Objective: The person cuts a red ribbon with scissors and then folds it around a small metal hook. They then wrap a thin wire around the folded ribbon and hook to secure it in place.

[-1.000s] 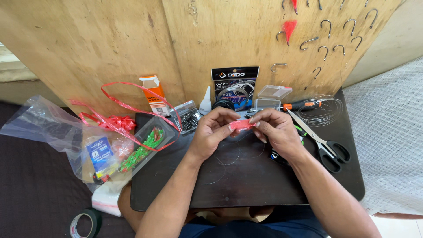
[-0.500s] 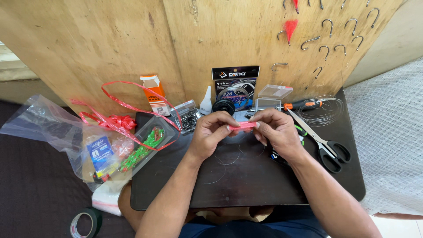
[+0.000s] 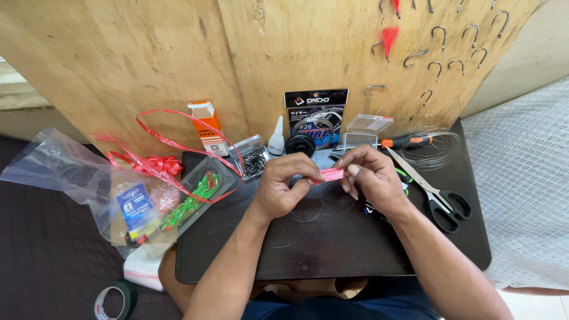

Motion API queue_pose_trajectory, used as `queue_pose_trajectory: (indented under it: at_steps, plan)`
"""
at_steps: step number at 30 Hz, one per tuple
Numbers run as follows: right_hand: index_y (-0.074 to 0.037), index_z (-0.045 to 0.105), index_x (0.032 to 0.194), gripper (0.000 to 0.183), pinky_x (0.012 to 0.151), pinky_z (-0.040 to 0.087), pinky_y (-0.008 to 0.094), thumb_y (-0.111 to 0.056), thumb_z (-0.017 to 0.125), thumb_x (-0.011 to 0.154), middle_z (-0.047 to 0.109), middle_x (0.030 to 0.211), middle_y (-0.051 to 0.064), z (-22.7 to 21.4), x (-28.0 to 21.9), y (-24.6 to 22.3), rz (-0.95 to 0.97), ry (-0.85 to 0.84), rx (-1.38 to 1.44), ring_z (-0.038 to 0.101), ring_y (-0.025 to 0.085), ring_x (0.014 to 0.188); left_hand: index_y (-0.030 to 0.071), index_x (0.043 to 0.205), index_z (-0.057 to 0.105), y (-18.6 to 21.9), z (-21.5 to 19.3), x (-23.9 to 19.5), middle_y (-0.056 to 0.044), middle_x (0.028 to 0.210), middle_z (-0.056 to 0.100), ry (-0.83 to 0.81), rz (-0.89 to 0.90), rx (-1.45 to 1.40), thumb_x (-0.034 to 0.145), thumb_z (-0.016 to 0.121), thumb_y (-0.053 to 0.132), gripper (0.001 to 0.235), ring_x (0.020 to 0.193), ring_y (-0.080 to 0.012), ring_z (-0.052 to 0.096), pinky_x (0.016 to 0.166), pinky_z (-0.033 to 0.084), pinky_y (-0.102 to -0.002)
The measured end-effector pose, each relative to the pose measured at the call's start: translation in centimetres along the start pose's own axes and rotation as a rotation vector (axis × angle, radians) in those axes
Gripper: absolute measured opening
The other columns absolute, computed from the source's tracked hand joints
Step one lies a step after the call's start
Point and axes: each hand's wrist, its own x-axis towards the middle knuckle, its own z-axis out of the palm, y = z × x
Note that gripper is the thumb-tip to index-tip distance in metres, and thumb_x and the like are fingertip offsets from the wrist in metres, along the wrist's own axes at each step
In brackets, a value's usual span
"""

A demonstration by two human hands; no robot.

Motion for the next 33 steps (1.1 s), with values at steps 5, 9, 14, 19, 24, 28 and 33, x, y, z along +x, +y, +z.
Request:
queue_pose_trajectory:
  at_steps: [5, 9, 14, 19, 24, 28, 33]
  plan:
    - [0.009, 0.06, 0.111, 0.027, 0.029, 0.046, 0.022, -0.015, 0.055, 0.099, 0.069, 0.077, 0.025, 0.5, 0.2, -0.9, 0.117, -0.03, -0.028, 0.06, 0.016, 0.045, 0.006, 0.085, 0.079, 0.2, 0.2, 0.2, -0.011, 0.074, 0.072, -0.01, 0.023, 0.057, 0.08, 0.065, -0.009, 0.022, 0.063, -0.0202, 0.064, 0.058, 0.053, -0.03]
    - [0.007, 0.067, 0.095, 0.017, 0.028, 0.042, 0.02, -0.008, 0.06, 0.096, 0.07, 0.066, 0.022, 1.7, 0.3, -2.3, 0.195, -0.06, -0.121, 0.057, 0.013, 0.041, 0.009, 0.084, 0.08, 0.2, 0.0, 0.2, -0.008, 0.076, 0.073, -0.013, 0.034, 0.117, 0.081, 0.065, -0.007, 0.022, 0.063, -0.0197, 0.064, 0.059, 0.053, -0.03]
    - [0.008, 0.069, 0.095, 0.012, 0.03, 0.043, 0.02, -0.004, 0.065, 0.095, 0.071, 0.066, 0.021, 2.6, 0.5, -3.2, 0.181, 0.014, -0.185, 0.057, 0.013, 0.043, 0.008, 0.085, 0.078, 0.3, -0.2, 0.3, -0.008, 0.073, 0.072, 0.012, 0.0, 0.157, 0.081, 0.062, -0.007, 0.022, 0.063, -0.0207, 0.063, 0.059, 0.054, -0.032]
    - [0.007, 0.071, 0.092, 0.012, 0.03, 0.043, 0.02, -0.004, 0.067, 0.096, 0.072, 0.066, 0.021, 2.6, 0.5, -2.8, 0.148, 0.07, -0.265, 0.058, 0.012, 0.043, 0.009, 0.084, 0.078, 0.1, -0.5, 0.2, -0.007, 0.071, 0.072, 0.03, -0.024, 0.21, 0.081, 0.061, -0.006, 0.023, 0.061, -0.02, 0.064, 0.06, 0.054, -0.031]
    - [0.004, 0.072, 0.091, 0.013, 0.031, 0.044, 0.019, -0.006, 0.068, 0.097, 0.072, 0.065, 0.016, 2.5, 0.6, -3.0, 0.106, 0.098, -0.374, 0.056, 0.01, 0.041, 0.011, 0.073, 0.071, -0.1, -1.4, 0.2, -0.006, 0.066, 0.068, 0.057, -0.03, 0.25, 0.081, 0.057, -0.001, 0.021, 0.06, -0.0223, 0.059, 0.059, 0.051, -0.032]
    - [0.002, 0.073, 0.09, 0.012, 0.031, 0.043, 0.018, -0.006, 0.069, 0.096, 0.072, 0.062, 0.014, 2.6, 0.6, -2.9, 0.09, 0.085, -0.432, 0.054, 0.009, 0.038, 0.009, 0.09, 0.072, -0.2, -1.0, 0.2, -0.009, 0.074, 0.066, 0.092, -0.067, 0.235, 0.087, 0.059, 0.011, 0.014, 0.067, -0.0191, 0.057, 0.062, 0.05, -0.034]
    - [-0.001, 0.074, 0.086, 0.009, 0.029, 0.04, 0.018, -0.005, 0.071, 0.093, 0.069, 0.054, 0.01, 3.0, 0.9, -3.3, 0.042, 0.015, -0.547, 0.052, 0.009, 0.033, 0.006, 0.098, 0.073, -0.3, 0.3, -0.1, -0.014, 0.076, 0.067, -0.054, -0.2, 0.386, 0.094, 0.068, 0.013, 0.01, 0.068, -0.0311, 0.067, 0.06, 0.054, -0.037]
